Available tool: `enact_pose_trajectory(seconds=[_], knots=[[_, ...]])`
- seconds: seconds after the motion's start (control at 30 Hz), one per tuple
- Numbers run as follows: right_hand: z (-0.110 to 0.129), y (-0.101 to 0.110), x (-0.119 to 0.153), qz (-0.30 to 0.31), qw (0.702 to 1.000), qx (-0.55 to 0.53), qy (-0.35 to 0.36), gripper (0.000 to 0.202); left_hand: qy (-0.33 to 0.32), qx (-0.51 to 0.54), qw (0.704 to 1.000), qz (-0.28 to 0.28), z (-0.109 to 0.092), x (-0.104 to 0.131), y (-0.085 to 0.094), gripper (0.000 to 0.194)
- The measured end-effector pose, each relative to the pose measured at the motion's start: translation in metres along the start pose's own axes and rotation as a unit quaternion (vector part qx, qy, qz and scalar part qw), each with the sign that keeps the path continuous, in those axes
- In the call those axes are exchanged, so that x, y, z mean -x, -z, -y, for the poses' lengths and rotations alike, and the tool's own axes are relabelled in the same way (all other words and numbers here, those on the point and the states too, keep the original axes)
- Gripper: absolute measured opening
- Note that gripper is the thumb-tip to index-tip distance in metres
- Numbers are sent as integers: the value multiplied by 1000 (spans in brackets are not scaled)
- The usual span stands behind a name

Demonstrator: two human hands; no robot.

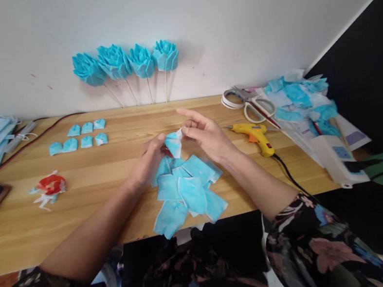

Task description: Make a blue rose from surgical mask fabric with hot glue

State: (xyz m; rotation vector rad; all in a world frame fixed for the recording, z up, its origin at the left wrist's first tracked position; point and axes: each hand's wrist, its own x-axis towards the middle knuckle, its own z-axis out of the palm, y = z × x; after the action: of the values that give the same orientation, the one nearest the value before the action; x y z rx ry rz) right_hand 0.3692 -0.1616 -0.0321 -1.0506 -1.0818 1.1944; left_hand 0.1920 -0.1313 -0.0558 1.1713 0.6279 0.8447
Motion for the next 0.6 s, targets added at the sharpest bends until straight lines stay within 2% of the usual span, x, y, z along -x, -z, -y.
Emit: enact_pose_trajectory(seconds=[0.1, 0.2, 0.43, 0.6], knots=[[-1, 1, -1, -8, 1000, -1, 8, 48, -4, 56, 998, -8, -4, -1, -3, 50], [-2, 3, -1, -11, 1000, -4, 14, 47, -10, 58, 998, -15, -5, -2, -2, 48], [-1, 0, 0, 1, 1000, 13, 18, 48, -3, -40, 999, -21, 1, -1, 7, 32], [-2, 0, 1, 12, 997, 66, 28, 52, 18, -73, 997, -32, -3, 0, 6, 25]])
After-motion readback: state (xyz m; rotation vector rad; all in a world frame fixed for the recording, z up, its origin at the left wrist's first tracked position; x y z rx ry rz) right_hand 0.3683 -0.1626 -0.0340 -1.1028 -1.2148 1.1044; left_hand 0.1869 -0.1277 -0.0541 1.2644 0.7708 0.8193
